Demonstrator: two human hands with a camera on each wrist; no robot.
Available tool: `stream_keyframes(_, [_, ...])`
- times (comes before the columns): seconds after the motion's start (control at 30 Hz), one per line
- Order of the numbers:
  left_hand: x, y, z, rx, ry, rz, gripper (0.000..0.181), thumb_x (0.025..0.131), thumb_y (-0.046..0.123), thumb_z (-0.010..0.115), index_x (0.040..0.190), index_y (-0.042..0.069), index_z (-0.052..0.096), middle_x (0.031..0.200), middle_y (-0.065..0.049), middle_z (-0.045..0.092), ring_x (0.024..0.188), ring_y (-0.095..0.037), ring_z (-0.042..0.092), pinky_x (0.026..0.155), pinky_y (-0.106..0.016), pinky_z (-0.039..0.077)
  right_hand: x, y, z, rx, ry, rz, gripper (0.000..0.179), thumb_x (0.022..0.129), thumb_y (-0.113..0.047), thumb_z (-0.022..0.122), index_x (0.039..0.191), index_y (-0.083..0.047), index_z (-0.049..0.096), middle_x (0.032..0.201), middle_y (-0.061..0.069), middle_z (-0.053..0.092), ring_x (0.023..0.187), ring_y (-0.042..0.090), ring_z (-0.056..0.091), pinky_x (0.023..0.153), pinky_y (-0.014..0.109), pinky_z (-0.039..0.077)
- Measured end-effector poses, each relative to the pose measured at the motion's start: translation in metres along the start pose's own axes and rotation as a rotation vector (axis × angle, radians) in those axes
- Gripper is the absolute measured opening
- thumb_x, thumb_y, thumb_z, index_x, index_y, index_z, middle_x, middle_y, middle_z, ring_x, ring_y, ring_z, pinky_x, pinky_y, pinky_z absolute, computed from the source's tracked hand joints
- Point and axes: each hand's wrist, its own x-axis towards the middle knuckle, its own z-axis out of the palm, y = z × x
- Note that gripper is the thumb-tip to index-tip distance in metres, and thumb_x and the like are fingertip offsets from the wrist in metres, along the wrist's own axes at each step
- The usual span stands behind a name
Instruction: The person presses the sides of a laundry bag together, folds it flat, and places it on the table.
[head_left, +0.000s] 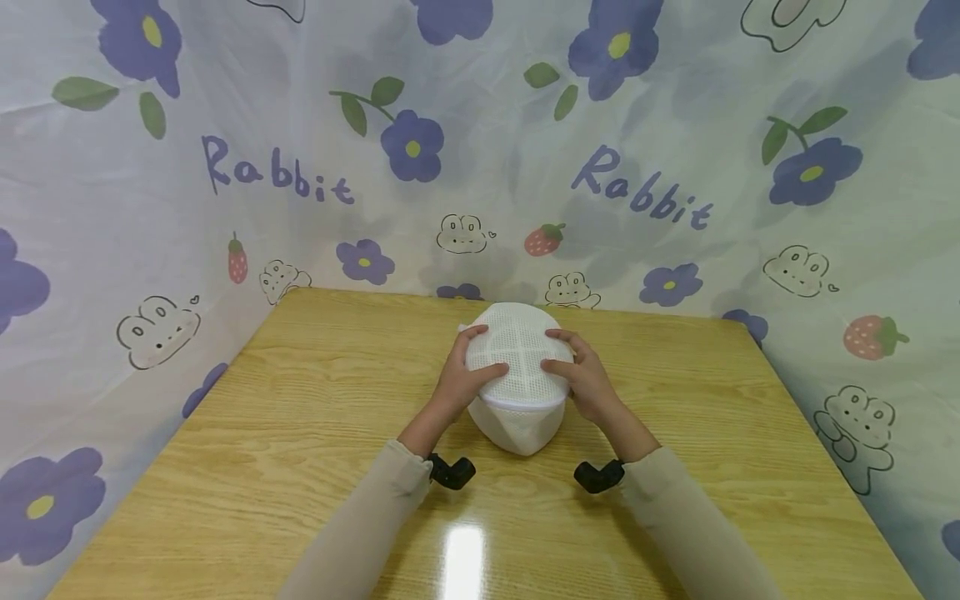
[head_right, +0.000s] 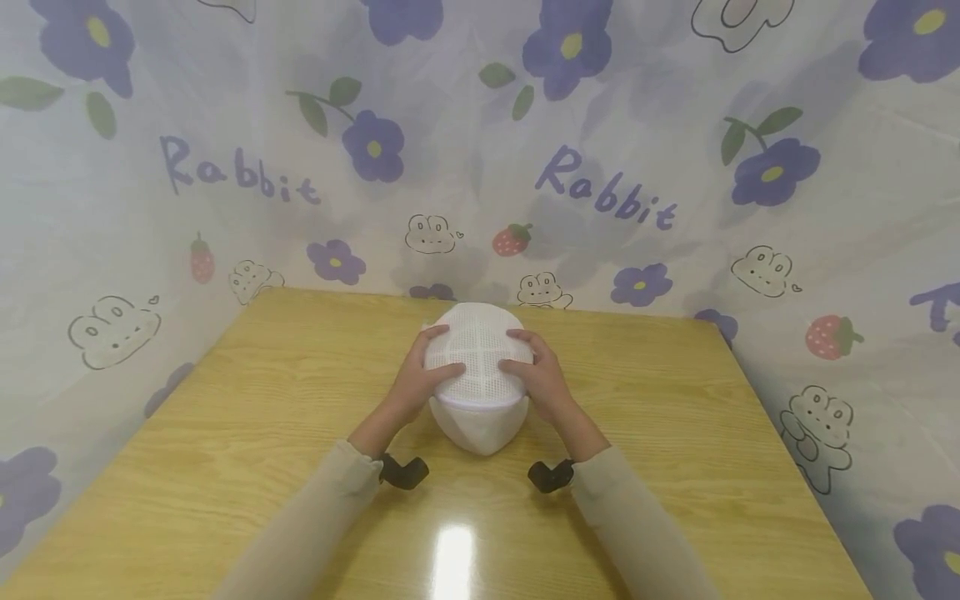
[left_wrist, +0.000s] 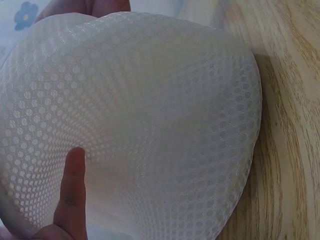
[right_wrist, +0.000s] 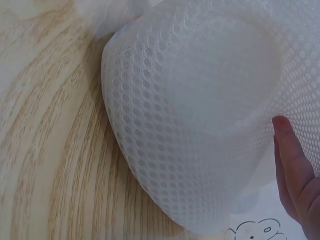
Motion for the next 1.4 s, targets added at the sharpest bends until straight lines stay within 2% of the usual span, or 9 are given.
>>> stream_keyframes(0.37, [0.000,-0.004,0.000,0.014,-0.002,-0.015,0.068,0.080,0.021,0.076,0.140,0.028,0.045,0.156,-0.006,0.030,0.140,-0.032,0.032,0.112,-0.056,0.029,0.003,0.004,0.002,0.020,-0.019,0.003,0.060,0.089,-0.004,0.062,0.144,-0.013,0.040,0.152,0.014,0.030,0.096,0.017,0.060,0.073,0.028,0.055])
stream_keyframes(0.53, [0.000,-0.004,0.000,0.015,-0.009,-0.017,0.066,0.080,0.021,0.076,0.138,0.029,0.047,0.155,-0.005,0.031,0.139,-0.032,0.034,0.110,-0.057,0.031,0.003,0.005,0.003,-0.003,-0.010,-0.004,0.059,0.089,-0.004,0.063,0.143,-0.014,0.042,0.154,0.009,0.027,0.108,0.024,0.056,0.076,0.030,0.055])
stream_keyframes(0.77, [-0.001,-0.003,0.000,-0.036,-0.044,-0.022,0.067,0.081,0.017,0.076,0.140,0.027,0.046,0.150,-0.007,0.035,0.128,-0.032,0.044,0.100,-0.050,0.044,0.004,0.007,0.006,-0.016,0.010,-0.020,0.060,0.088,-0.002,0.065,0.142,-0.014,0.044,0.155,0.009,0.027,0.126,0.034,0.046,0.083,0.035,0.054])
stream_keyframes(1.17, [-0.002,-0.008,0.000,-0.048,-0.022,-0.028,0.067,0.080,0.018,0.076,0.139,0.027,0.046,0.150,-0.008,0.035,0.128,-0.032,0.044,0.101,-0.050,0.042,0.004,0.009,0.009,0.024,-0.016,-0.014,0.060,0.089,-0.001,0.062,0.144,-0.013,0.041,0.153,0.013,0.029,0.114,0.028,0.053,0.077,0.030,0.056])
stream_keyframes(1.4, [-0.001,-0.007,-0.004,-0.003,-0.043,-0.029,0.068,0.081,0.019,0.076,0.141,0.025,0.044,0.155,-0.007,0.029,0.138,-0.032,0.034,0.110,-0.054,0.033,0.005,0.012,0.005,0.010,-0.043,-0.002,0.060,0.090,-0.005,0.062,0.144,-0.015,0.040,0.154,0.012,0.028,0.113,0.026,0.053,0.078,0.030,0.055])
